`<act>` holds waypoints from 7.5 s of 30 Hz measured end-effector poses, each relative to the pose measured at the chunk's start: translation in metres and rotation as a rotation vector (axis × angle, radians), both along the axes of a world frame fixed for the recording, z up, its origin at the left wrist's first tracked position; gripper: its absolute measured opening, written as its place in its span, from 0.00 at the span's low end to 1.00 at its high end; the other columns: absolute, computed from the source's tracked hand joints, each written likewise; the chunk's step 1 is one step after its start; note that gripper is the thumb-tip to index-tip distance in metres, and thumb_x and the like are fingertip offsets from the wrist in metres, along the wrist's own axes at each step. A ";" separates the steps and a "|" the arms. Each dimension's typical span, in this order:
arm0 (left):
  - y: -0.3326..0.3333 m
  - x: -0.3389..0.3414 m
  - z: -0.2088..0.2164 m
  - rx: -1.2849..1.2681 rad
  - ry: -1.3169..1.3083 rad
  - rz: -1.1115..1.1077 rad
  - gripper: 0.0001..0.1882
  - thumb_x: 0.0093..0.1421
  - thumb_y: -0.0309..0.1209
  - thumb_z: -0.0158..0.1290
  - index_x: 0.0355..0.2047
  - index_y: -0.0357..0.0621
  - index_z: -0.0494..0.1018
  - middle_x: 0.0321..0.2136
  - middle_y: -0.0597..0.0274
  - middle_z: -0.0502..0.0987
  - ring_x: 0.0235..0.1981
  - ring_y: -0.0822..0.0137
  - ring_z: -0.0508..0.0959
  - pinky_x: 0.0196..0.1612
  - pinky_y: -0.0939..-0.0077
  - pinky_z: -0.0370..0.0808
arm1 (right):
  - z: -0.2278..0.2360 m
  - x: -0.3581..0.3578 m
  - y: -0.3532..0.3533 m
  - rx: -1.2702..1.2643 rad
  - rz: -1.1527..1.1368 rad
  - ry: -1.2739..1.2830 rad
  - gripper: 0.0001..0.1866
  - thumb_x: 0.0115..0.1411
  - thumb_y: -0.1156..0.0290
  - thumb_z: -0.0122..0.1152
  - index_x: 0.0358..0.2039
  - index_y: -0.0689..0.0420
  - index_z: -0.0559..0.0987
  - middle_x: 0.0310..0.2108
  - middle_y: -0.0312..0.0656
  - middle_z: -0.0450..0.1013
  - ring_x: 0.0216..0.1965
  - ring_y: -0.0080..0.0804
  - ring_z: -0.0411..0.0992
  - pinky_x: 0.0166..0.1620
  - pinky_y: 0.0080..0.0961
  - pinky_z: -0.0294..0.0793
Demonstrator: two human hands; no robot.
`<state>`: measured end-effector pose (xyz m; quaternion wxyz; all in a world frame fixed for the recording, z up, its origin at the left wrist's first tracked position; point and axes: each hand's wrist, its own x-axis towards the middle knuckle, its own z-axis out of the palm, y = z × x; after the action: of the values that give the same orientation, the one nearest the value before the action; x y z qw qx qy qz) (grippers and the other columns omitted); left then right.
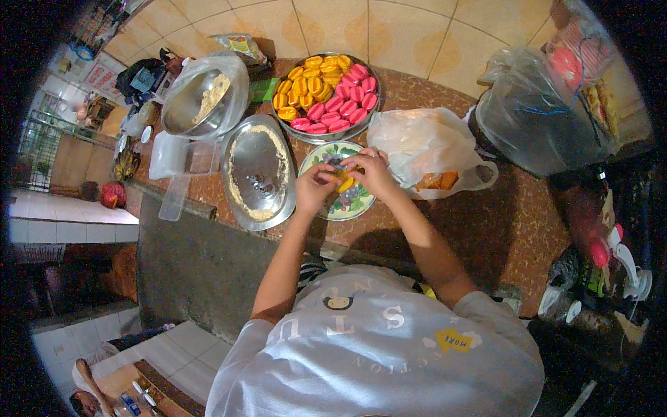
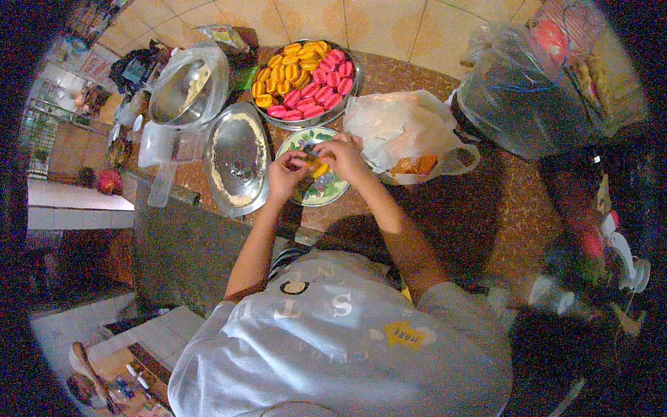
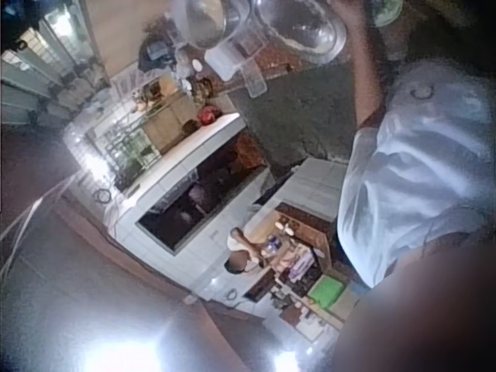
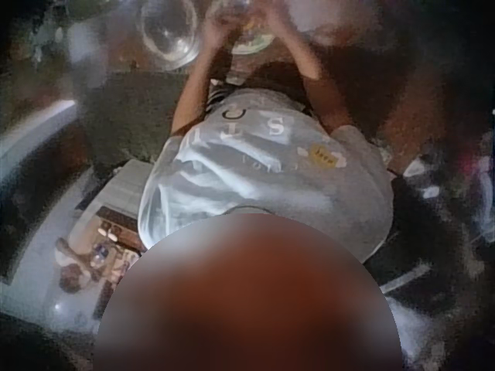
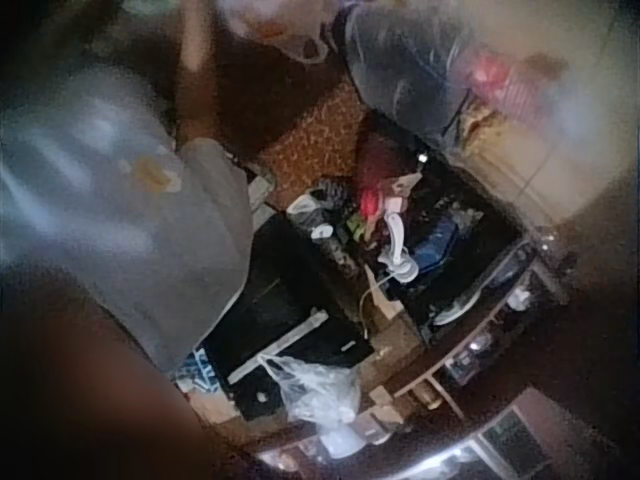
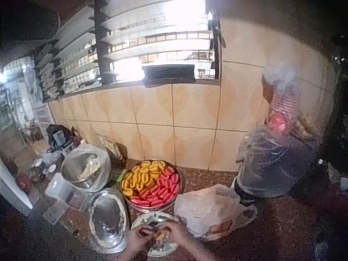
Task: The person scoops dough from a bowl, flattens it on a metal tray, and places it onto a plate. They then pick up a yellow filling and wrap the dough around it to form a small sweet. The process is repeated multiple times.
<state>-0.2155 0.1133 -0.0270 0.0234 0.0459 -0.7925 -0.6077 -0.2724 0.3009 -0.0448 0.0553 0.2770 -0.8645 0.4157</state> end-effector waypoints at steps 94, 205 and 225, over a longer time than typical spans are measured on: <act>-0.016 0.005 -0.008 0.135 -0.023 -0.122 0.10 0.56 0.18 0.57 0.39 0.35 0.76 0.32 0.65 0.78 0.35 0.76 0.77 0.42 0.82 0.74 | -0.001 0.024 0.004 -0.067 0.015 -0.095 0.22 0.46 0.71 0.71 0.45 0.45 0.80 0.36 0.32 0.78 0.45 0.32 0.68 0.52 0.34 0.60; -0.008 -0.034 -0.010 -0.739 0.222 -0.070 0.18 0.54 0.37 0.59 0.44 0.42 0.76 0.39 0.48 0.76 0.45 0.47 0.75 0.50 0.57 0.72 | 0.000 0.073 0.004 0.008 0.050 0.117 0.07 0.50 0.65 0.67 0.30 0.50 0.81 0.36 0.34 0.74 0.46 0.38 0.68 0.52 0.40 0.59; -0.011 -0.005 -0.013 -0.120 0.172 -0.103 0.14 0.49 0.21 0.61 0.37 0.40 0.73 0.31 0.60 0.79 0.36 0.68 0.81 0.41 0.74 0.75 | 0.017 0.046 -0.017 -0.074 -0.106 0.131 0.06 0.46 0.71 0.69 0.27 0.52 0.80 0.43 0.37 0.75 0.49 0.41 0.67 0.54 0.39 0.62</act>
<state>-0.2210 0.1026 -0.0400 0.0629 -0.0486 -0.8240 -0.5610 -0.2263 0.2842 -0.0282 0.1440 0.2552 -0.8566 0.4246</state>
